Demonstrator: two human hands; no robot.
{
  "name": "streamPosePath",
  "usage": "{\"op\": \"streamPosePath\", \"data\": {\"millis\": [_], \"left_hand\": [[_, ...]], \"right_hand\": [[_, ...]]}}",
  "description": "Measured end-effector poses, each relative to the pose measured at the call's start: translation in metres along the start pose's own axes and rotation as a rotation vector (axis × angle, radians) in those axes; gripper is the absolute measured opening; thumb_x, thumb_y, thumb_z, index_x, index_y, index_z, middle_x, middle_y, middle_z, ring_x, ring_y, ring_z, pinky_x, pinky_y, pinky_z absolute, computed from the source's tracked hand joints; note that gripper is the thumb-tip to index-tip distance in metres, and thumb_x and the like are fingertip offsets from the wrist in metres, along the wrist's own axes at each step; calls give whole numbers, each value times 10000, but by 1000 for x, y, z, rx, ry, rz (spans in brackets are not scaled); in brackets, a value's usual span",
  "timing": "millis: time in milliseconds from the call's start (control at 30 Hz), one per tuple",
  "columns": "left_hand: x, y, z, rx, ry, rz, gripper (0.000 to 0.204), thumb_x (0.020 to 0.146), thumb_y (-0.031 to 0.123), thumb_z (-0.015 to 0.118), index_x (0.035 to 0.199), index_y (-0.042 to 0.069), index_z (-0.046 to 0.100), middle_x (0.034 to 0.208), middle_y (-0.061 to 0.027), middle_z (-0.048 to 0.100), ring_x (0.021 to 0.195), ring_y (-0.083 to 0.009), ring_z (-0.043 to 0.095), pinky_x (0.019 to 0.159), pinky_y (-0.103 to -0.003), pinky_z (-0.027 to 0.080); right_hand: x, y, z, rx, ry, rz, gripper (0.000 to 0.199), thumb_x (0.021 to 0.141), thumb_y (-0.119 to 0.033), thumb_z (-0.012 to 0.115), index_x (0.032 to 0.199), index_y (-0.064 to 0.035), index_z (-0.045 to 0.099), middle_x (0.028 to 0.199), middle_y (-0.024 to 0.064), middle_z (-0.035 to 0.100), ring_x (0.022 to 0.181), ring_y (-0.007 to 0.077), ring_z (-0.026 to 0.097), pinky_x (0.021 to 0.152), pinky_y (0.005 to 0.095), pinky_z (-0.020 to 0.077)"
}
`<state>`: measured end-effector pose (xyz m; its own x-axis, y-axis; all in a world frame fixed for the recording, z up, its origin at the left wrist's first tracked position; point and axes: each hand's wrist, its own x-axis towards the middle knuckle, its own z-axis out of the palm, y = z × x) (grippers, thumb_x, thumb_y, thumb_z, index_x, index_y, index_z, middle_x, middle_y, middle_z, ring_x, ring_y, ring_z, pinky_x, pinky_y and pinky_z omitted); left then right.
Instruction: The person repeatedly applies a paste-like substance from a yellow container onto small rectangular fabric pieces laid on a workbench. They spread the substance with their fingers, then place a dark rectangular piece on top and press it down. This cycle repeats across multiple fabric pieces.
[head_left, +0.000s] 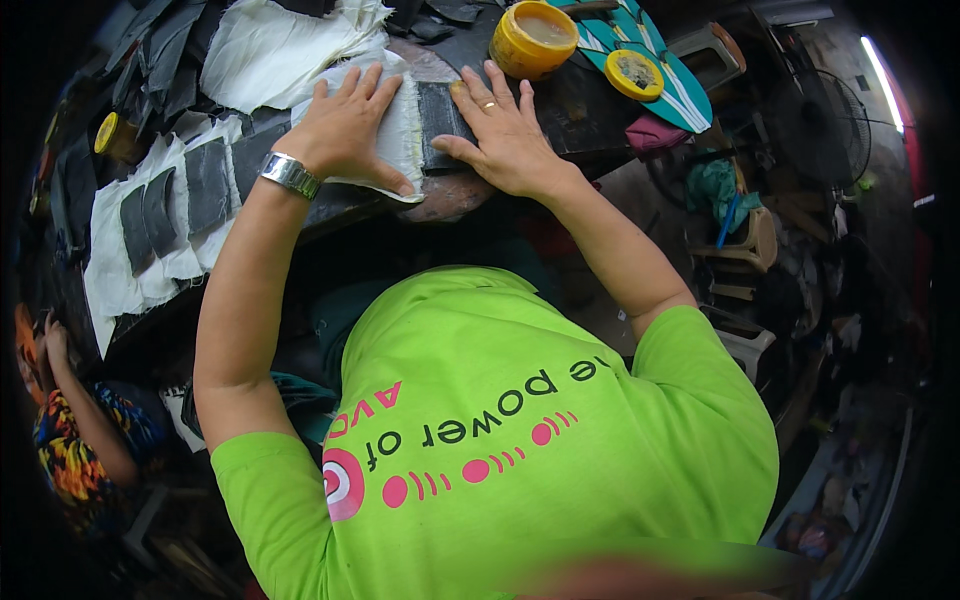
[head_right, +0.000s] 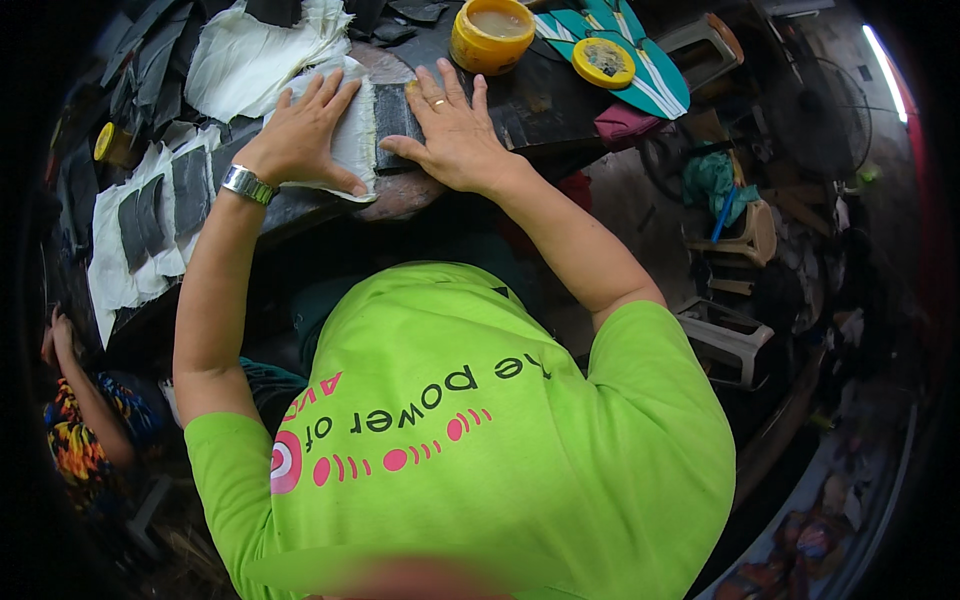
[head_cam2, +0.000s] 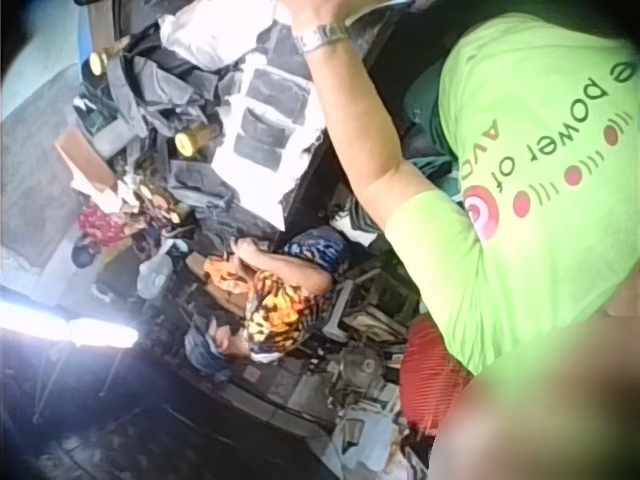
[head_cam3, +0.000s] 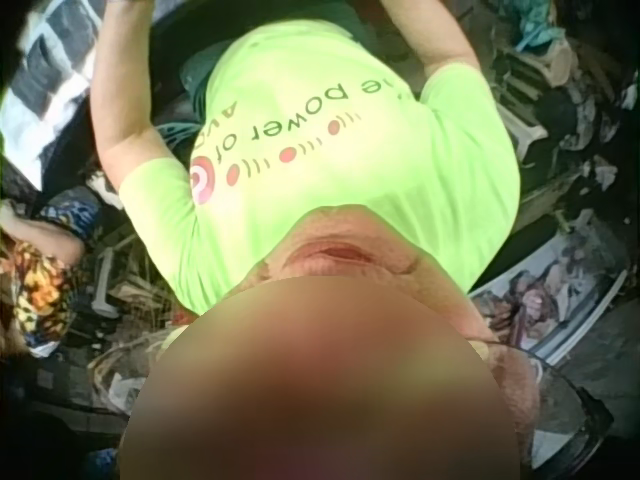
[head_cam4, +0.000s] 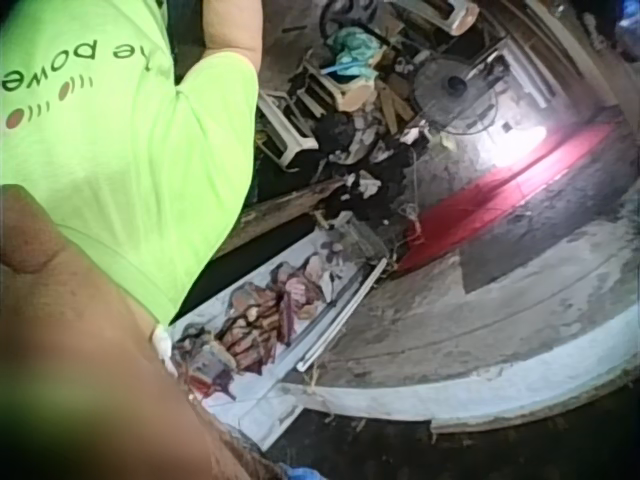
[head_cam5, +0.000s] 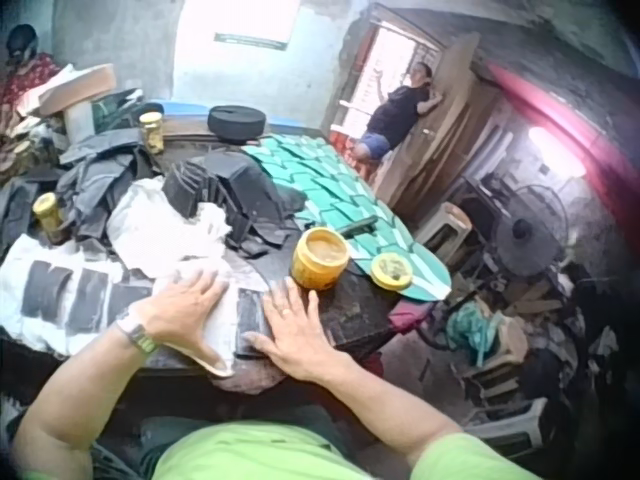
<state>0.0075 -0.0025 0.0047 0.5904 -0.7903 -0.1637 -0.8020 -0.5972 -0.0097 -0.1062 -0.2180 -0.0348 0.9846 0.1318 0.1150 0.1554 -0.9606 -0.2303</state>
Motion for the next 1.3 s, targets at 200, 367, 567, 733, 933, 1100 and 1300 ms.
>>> {"op": "streamPosePath", "data": {"millis": [200,367,567,733,933,1100,1300], "left_hand": [[-1,0,1,-14,31,25,1451,419,775,839,1545,57,272,1596,-238,271,1483,-424,243,1160,-636,227],[-2,0,0,-7,39,21,1464,408,770,845,1550,65,258,1594,-237,278,1483,-422,246,1160,-637,225],[-4,0,-2,-42,28,9,1517,380,769,858,1579,112,200,1622,-193,238,1500,-377,230,1178,-645,189],[0,1,-8,-3,-18,14,1518,358,829,816,1576,147,220,1621,-170,251,1503,-350,231,1186,-650,170],[8,-19,2,-172,109,39,1180,624,922,568,1501,147,413,1540,-143,416,1434,-311,382,1156,-640,231],[27,-30,23,-229,400,111,806,838,731,581,1371,127,542,1357,-134,597,1308,-305,516,1087,-539,368],[25,-21,27,-359,496,19,776,775,464,796,1397,117,489,1292,-131,631,1258,-314,540,1081,-457,389]], "right_hand": [[26,-9,10,-53,34,-57,941,923,-746,393,1523,-22,359,1634,204,196,1539,359,18,1183,634,-23],[32,-8,3,54,-8,-129,747,967,-660,414,1468,-109,475,1610,210,256,1524,366,115,1190,608,72],[28,37,-62,572,436,-186,324,1018,-340,551,1084,-98,756,1068,114,686,989,278,655,888,345,504],[52,99,-89,-287,435,56,495,1018,-522,474,1105,-126,757,1123,118,671,1034,305,641,914,406,490],[67,109,-97,-36,321,286,627,1005,-612,400,994,-112,777,1055,164,703,993,338,671,898,426,505],[50,78,-107,-377,47,443,674,978,-643,438,891,-59,765,919,157,716,843,307,702,748,401,535],[33,40,-70,468,-164,97,466,1070,-460,345,1177,-223,732,1038,167,683,1008,289,647,922,356,487]]}}
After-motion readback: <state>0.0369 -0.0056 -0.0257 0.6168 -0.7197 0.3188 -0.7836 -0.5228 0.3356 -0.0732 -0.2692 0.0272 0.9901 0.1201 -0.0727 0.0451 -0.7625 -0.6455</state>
